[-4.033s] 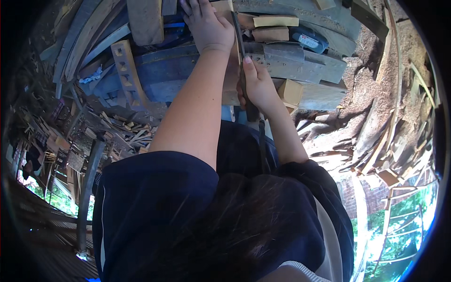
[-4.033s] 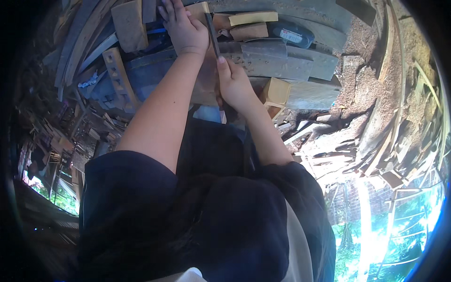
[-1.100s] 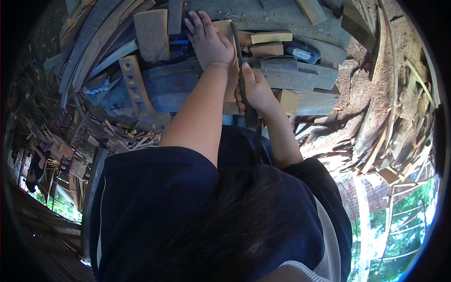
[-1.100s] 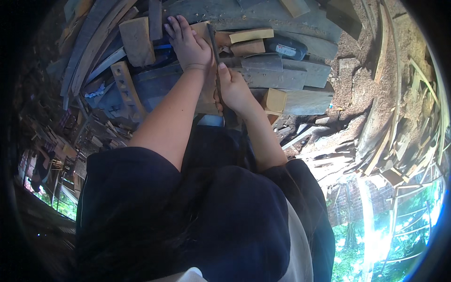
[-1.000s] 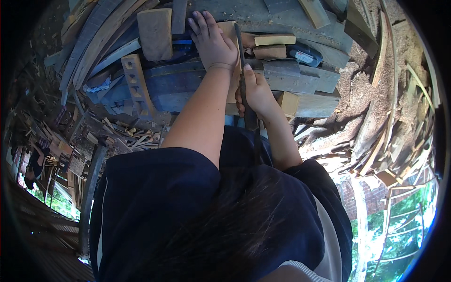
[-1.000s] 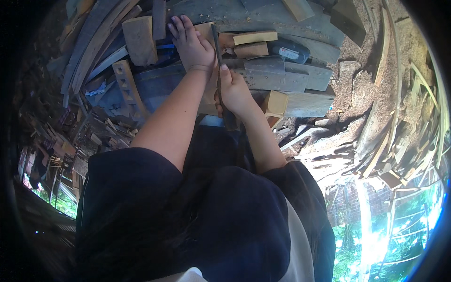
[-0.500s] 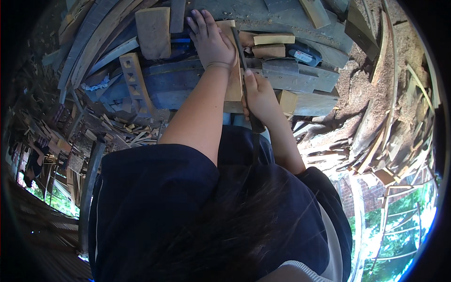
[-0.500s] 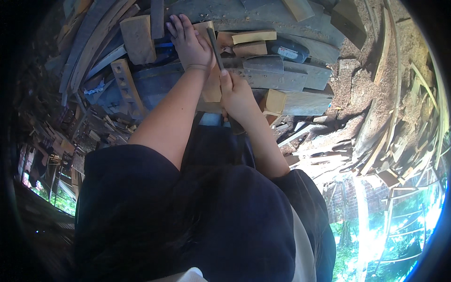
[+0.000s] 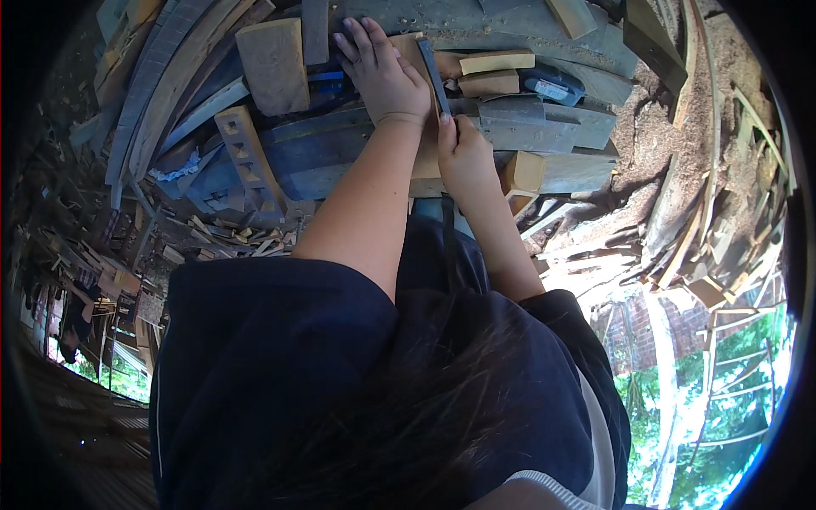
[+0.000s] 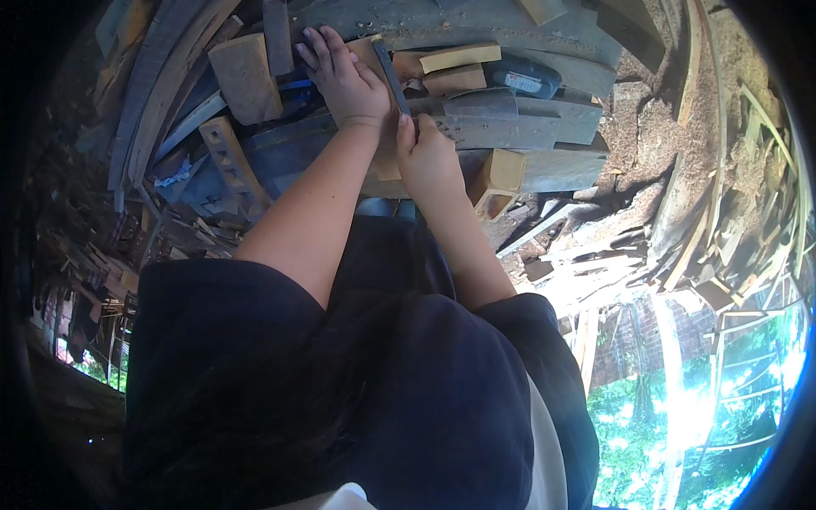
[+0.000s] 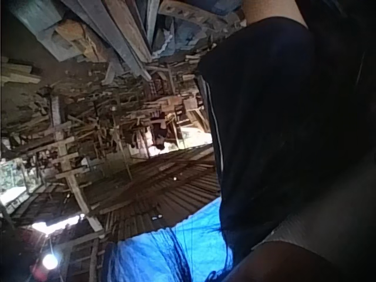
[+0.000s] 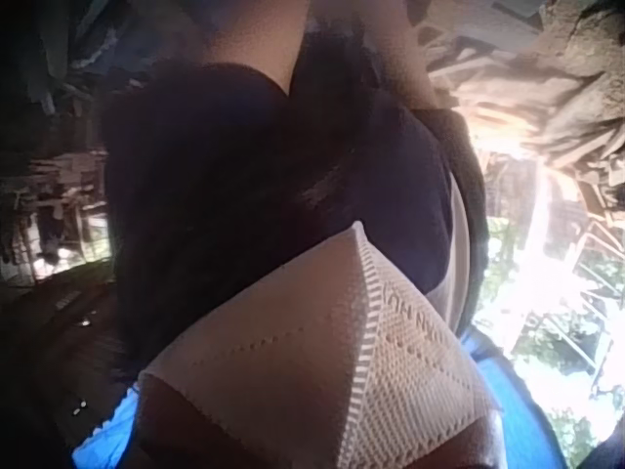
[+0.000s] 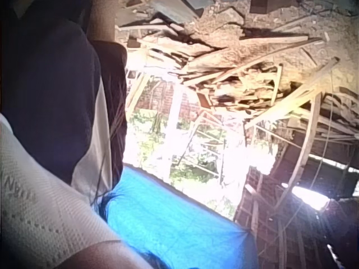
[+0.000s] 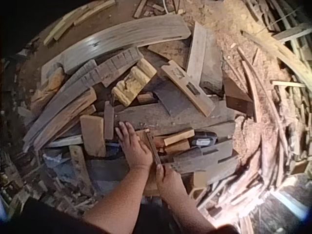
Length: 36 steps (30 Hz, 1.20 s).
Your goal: The person holds a wooden block and carves its surface and edges using a hand tool.
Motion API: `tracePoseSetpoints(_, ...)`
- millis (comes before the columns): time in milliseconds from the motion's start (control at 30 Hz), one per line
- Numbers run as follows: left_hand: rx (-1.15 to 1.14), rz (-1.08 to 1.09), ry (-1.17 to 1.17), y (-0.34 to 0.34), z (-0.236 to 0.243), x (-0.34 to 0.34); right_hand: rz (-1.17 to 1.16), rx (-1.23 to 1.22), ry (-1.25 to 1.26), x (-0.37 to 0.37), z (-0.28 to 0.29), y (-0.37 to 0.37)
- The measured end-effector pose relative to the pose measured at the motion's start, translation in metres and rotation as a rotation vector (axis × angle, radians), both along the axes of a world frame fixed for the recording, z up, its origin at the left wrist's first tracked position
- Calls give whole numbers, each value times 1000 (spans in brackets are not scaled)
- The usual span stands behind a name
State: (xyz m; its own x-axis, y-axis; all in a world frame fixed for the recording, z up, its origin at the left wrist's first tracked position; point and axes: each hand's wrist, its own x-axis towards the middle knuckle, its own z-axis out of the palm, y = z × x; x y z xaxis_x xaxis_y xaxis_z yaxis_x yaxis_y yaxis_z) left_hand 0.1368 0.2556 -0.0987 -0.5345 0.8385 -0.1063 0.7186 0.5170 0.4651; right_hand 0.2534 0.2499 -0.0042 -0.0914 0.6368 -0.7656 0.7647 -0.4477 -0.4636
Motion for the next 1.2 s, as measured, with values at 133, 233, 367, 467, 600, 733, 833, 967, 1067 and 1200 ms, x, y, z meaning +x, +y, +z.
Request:
tracePoseSetpoints(133,21,4,-8,-2,-3,0,14,24,-81,-11,8,-3)
tracePoseSetpoints(233,59,28,-37,0,-2,3,7,36,-123,-17,8,-6)
tracePoseSetpoints(367,82,32,-24,-3,-10,-1,-4,18,-163,-28,13,-7)
tracePoseSetpoints(467,131,29,13,-5,-15,-13,-62,-34,-219,-42,27,-3)
tracePoseSetpoints(600,199,39,-23,1,-8,1,-6,-1,-251,-31,37,8)
tracePoseSetpoints(733,207,23,-75,-4,-3,-3,116,90,-307,-16,25,7)
tracePoseSetpoints(833,228,0,-85,-2,0,-5,162,106,-203,4,13,10)
tracePoseSetpoints(967,164,-71,-57,0,9,6,93,184,36,51,-16,-18)
tracePoseSetpoints(1067,121,-76,-14,-9,8,-12,-22,120,204,51,4,-63)
tracePoseSetpoints(1200,122,-58,-10,-4,9,-7,-52,163,175,71,10,-102)
